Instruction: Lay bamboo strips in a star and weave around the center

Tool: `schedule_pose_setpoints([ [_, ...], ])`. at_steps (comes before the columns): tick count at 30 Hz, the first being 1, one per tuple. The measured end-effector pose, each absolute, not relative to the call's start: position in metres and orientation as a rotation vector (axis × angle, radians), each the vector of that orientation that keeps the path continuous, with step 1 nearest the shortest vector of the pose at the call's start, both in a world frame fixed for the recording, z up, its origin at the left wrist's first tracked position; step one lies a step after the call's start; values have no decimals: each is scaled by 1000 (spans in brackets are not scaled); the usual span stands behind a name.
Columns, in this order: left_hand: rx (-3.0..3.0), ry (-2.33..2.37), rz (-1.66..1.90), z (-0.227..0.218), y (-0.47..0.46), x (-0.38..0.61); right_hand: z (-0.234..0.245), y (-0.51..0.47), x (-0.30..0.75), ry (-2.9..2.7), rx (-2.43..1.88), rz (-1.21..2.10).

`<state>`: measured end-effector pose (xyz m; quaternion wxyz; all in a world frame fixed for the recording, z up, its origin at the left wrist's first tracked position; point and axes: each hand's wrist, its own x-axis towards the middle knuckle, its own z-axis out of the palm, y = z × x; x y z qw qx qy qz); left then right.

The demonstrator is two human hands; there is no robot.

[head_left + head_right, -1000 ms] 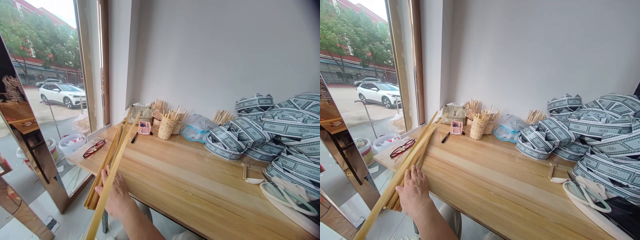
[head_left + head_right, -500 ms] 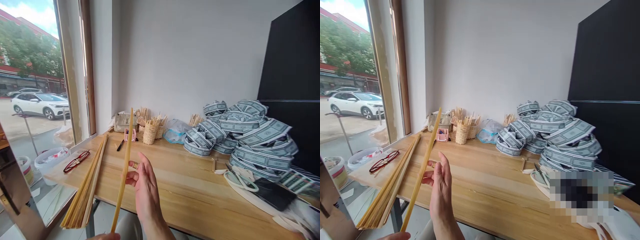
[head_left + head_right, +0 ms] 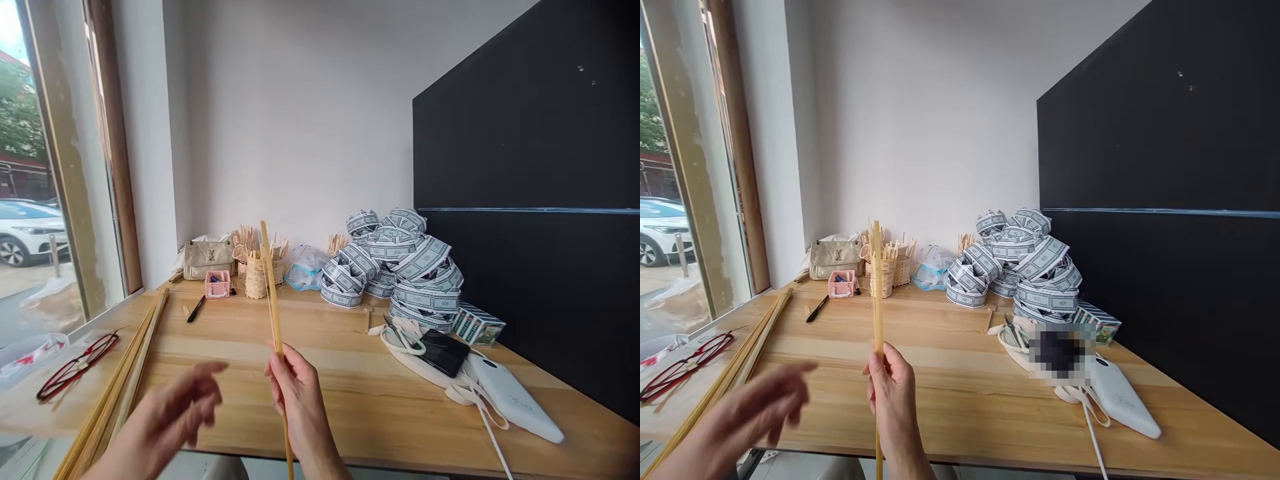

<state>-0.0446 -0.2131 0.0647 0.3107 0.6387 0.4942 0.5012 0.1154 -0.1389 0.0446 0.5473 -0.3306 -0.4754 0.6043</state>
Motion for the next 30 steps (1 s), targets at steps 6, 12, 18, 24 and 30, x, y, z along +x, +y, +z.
schedule_pose_setpoints([
  [6,1288,1041,1299,108,-141,-16,32,-149,114,-1369,-778,1316],
  [12,1188,804,1216,92,-121,6,31,-150,133,-1283,-838,1175],
  [18,1165,846,1200,89,-111,14,23,-145,139,-1180,-888,1239],
  [24,1209,963,1202,87,-92,20,17,-138,150,-1107,-916,1136],
  [30,1199,1045,1173,70,-60,16,20,-124,175,-990,-981,1100],
])
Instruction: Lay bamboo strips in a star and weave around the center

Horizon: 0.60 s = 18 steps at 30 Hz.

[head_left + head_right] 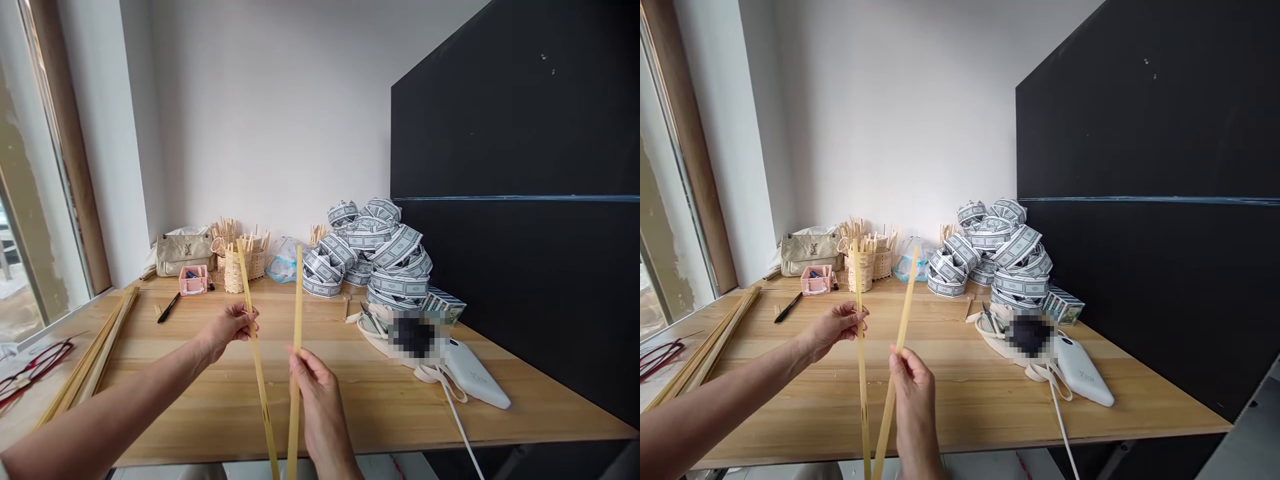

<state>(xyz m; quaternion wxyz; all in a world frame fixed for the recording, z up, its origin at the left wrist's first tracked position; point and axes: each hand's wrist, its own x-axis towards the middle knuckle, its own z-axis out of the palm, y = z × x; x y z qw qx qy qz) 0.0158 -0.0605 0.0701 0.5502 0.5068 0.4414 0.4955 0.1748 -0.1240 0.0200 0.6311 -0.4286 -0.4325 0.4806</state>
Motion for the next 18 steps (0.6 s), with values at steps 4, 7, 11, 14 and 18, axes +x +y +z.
schedule_pose_setpoints([
  [4,1176,1079,1118,56,-44,9,22,-117,196,-942,-1013,1025],
  [7,1151,1110,1097,48,-35,8,24,-114,207,-991,-1073,966],
  [11,1138,1200,1099,39,-22,11,25,-102,212,-1157,-1157,907],
  [14,1129,1260,1108,34,-12,14,21,-83,208,-1300,-1232,894],
  [18,1126,1307,1093,31,-6,17,15,-56,197,-1475,-1351,796],
])
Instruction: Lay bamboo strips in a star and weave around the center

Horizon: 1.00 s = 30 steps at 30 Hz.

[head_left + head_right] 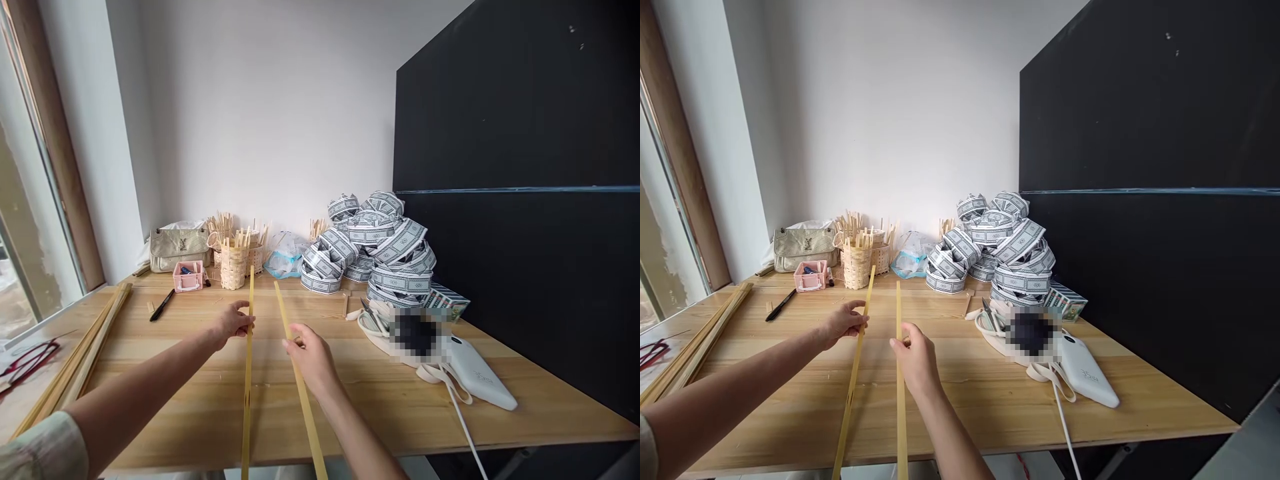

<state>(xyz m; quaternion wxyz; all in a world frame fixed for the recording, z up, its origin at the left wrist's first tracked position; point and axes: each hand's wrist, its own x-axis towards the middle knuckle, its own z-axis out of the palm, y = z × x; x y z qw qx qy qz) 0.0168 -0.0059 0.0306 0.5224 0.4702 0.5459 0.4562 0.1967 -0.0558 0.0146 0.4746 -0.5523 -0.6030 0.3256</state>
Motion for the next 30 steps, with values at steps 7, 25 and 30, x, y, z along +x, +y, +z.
schedule_pose_setpoints([
  [7,1123,1310,1093,25,-3,16,9,-30,171,-1884,-1570,666],
  [25,1099,1284,1126,19,15,21,13,-19,152,-2328,-1689,405],
  [30,1107,1271,1123,20,20,22,12,-14,152,-2378,-1671,378],
])
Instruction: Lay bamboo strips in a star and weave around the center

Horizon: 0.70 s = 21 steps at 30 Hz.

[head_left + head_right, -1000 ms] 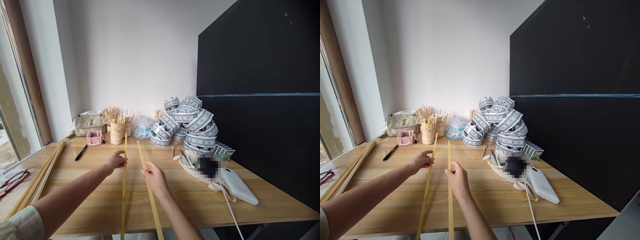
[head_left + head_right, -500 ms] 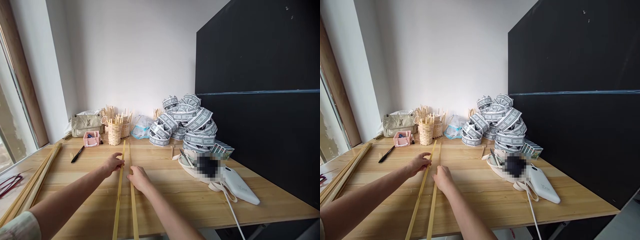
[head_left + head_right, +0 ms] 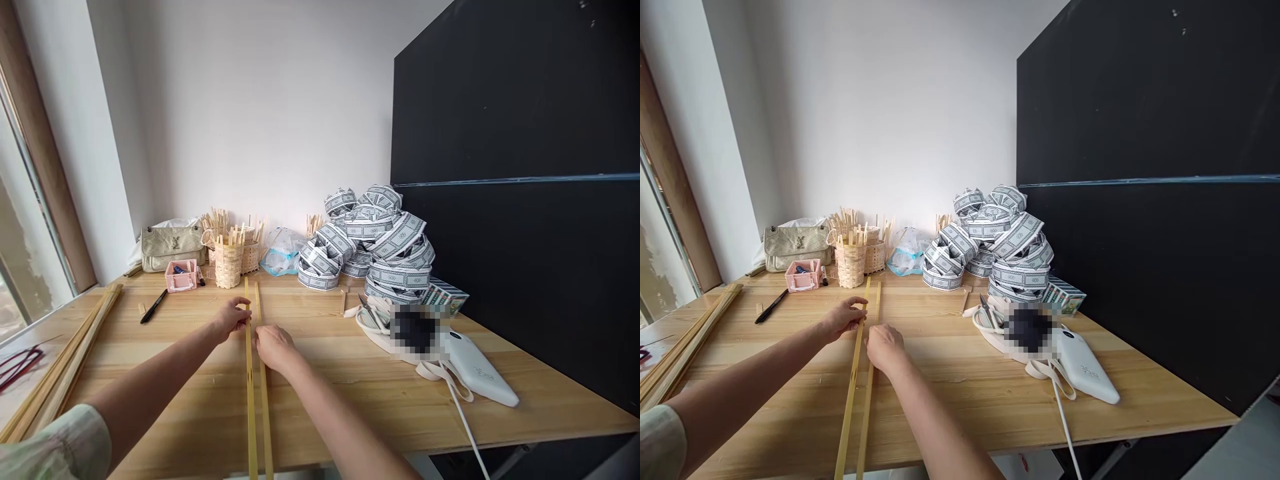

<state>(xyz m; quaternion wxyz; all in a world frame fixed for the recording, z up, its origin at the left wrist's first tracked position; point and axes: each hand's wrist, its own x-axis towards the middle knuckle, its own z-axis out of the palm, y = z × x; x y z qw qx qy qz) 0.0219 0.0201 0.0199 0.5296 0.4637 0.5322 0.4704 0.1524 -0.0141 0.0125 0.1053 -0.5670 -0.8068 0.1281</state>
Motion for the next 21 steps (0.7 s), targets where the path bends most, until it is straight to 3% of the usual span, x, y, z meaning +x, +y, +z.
schedule_pose_setpoints([
  [8,1118,1261,1142,19,24,19,15,-27,164,-2244,-1566,360],
  [14,1165,1278,1196,21,25,30,23,-54,157,-1933,-1364,933],
  [21,1371,1381,1152,23,18,28,18,-51,181,-1982,-1474,479],
])
